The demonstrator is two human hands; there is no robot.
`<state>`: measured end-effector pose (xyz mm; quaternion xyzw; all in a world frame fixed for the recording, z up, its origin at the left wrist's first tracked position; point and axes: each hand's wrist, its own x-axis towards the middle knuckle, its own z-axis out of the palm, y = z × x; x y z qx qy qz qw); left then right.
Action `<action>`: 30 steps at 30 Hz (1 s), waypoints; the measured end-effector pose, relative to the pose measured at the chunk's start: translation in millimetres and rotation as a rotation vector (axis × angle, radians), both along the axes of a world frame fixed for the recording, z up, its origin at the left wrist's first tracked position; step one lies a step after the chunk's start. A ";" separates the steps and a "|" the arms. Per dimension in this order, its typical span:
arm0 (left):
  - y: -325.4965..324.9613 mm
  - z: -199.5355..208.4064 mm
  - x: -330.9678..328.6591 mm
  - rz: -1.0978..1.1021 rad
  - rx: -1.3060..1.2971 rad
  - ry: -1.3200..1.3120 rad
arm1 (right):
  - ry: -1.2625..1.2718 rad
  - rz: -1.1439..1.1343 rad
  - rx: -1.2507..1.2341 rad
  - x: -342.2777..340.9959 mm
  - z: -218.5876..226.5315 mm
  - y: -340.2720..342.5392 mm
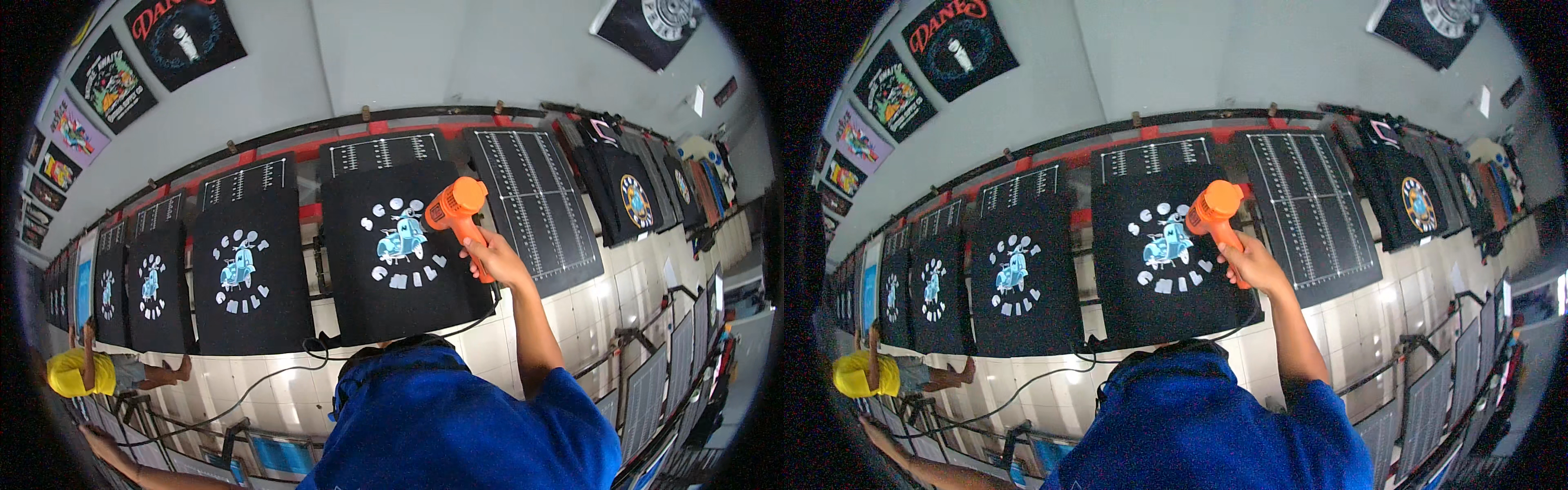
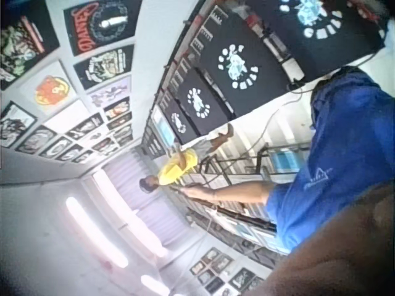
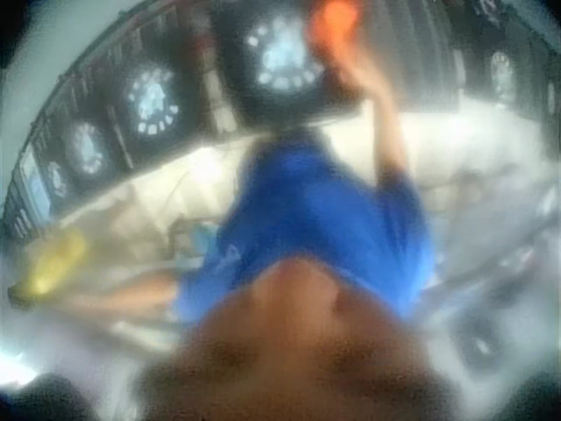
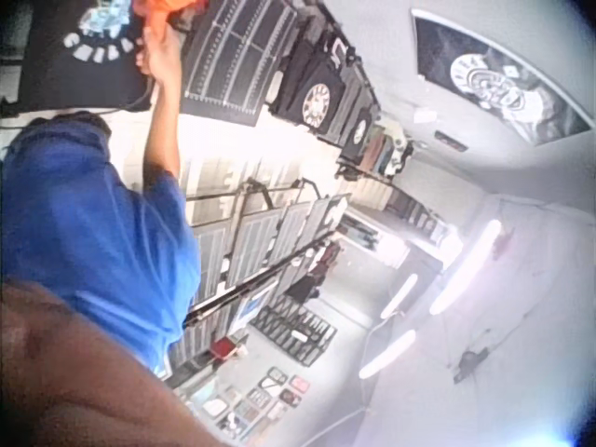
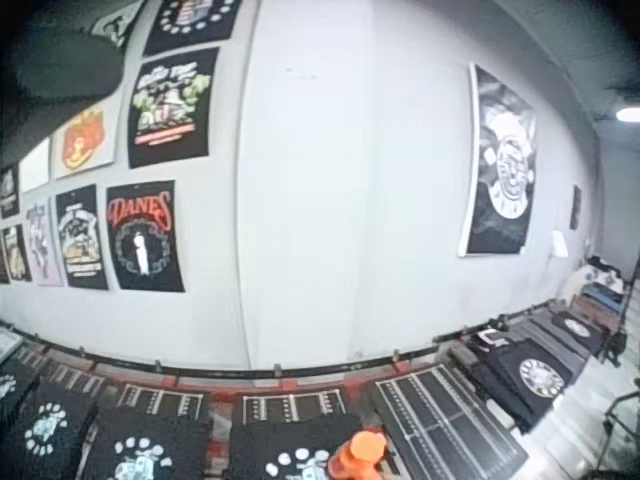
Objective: The person uses a heat gun to dry the ink on several black t-shirts positioned on platens, moving down the row and occasionally touching the shirts to check for dryness.
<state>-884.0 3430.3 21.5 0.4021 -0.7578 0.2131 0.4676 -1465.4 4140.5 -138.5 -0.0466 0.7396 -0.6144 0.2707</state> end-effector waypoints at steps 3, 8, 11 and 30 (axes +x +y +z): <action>-28.9 -100.4 35.9 0.118 0.020 -0.220 | -0.027 0.023 0.044 -28.4 -1.6 -37.5; -40.8 -250.3 28.5 0.286 0.593 0.165 | -0.052 -0.018 0.091 -49.3 -9.4 -81.5; 8.2 -303.1 -44.3 0.396 0.923 0.444 | -0.054 -0.038 0.157 -50.6 -4.4 -96.3; 155.5 -409.7 -191.1 -0.088 1.476 1.306 | -0.087 -0.001 0.146 -56.0 -18.7 -99.2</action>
